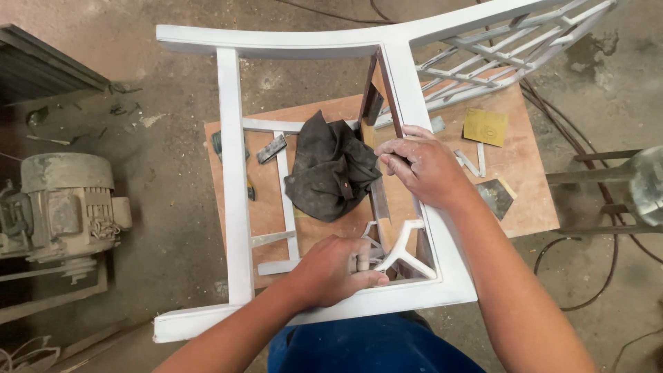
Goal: Sanding and scraping a white painted chair frame to smooth the surface
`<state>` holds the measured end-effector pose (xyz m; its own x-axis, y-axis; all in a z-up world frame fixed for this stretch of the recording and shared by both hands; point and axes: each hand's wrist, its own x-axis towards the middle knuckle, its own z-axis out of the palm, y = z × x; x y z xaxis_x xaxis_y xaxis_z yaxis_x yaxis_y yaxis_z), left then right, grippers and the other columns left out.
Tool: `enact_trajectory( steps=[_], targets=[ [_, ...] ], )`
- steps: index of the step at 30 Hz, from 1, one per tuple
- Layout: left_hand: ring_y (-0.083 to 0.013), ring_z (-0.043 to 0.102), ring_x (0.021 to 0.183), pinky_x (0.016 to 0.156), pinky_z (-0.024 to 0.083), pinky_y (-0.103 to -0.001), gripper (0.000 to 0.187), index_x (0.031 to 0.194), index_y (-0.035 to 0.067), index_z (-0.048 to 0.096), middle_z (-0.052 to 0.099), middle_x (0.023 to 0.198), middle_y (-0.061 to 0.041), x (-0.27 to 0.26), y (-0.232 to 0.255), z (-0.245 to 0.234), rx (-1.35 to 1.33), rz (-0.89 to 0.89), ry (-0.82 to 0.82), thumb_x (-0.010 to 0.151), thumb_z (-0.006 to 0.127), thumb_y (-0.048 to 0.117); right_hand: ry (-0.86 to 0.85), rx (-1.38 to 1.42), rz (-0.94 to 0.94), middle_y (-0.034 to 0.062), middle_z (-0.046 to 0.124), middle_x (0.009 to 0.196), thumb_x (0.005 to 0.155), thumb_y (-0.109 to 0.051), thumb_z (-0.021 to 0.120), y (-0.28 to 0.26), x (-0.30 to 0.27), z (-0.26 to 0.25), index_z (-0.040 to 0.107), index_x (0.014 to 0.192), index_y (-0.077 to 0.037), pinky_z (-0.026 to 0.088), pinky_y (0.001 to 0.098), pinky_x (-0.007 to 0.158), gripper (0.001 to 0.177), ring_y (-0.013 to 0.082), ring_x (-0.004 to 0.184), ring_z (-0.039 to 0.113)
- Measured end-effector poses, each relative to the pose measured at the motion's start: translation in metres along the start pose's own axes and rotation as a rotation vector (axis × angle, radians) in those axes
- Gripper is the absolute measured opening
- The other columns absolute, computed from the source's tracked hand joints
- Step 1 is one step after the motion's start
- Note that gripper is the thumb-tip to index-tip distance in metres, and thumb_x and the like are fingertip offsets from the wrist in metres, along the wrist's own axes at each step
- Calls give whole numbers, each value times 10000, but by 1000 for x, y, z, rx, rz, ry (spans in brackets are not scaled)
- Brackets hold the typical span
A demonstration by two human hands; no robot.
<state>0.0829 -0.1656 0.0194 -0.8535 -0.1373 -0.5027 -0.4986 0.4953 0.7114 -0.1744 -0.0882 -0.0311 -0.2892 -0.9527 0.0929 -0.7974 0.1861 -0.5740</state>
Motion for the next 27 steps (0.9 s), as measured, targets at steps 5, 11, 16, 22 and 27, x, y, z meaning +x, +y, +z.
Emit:
enact_trajectory(
  steps=[5, 11, 16, 22, 27],
  targets=[
    [-184, 525, 664, 605, 393, -362, 383, 768, 188, 526, 624, 740, -29, -13, -15, -18, 85, -62, -66, 907, 808, 405, -2, 33, -3, -26, 786, 994, 1021, -243, 552, -2, 0, -1, 754, 1121, -179, 398, 412, 1133, 234, 321, 1277, 584],
    [-138, 504, 669, 603, 375, -301, 347, 791, 194, 595, 631, 775, 3, -2, -2, -22, -72, -7, -110, 894, 779, 470, 10, 29, -59, -35, 785, 991, 1025, -236, 543, -6, 3, -3, 748, 1049, -144, 362, 417, 1181, 225, 224, 1067, 682],
    [-178, 461, 600, 570, 299, -360, 452, 713, 165, 509, 538, 628, -18, -6, -13, -19, -17, 48, -33, 925, 813, 423, 16, 45, -15, -15, 782, 954, 1022, -253, 543, -1, 0, 0, 726, 1036, -164, 379, 426, 1164, 204, 294, 1181, 645],
    [-89, 385, 559, 536, 318, -278, 445, 665, 167, 529, 484, 586, 47, 1, -12, -16, -297, 165, 79, 862, 893, 331, 13, 61, 34, 17, 787, 1082, 1020, -314, 559, -1, -1, -1, 748, 1144, -177, 417, 460, 1101, 264, 377, 1316, 569],
    [-80, 394, 582, 546, 311, -266, 359, 721, 169, 570, 517, 641, 52, 0, 12, -28, -357, 121, 40, 885, 866, 290, -1, 75, 33, 5, 786, 1102, 1030, -314, 539, -5, 0, -4, 747, 1111, -164, 405, 463, 1113, 269, 345, 1256, 590]
  ],
)
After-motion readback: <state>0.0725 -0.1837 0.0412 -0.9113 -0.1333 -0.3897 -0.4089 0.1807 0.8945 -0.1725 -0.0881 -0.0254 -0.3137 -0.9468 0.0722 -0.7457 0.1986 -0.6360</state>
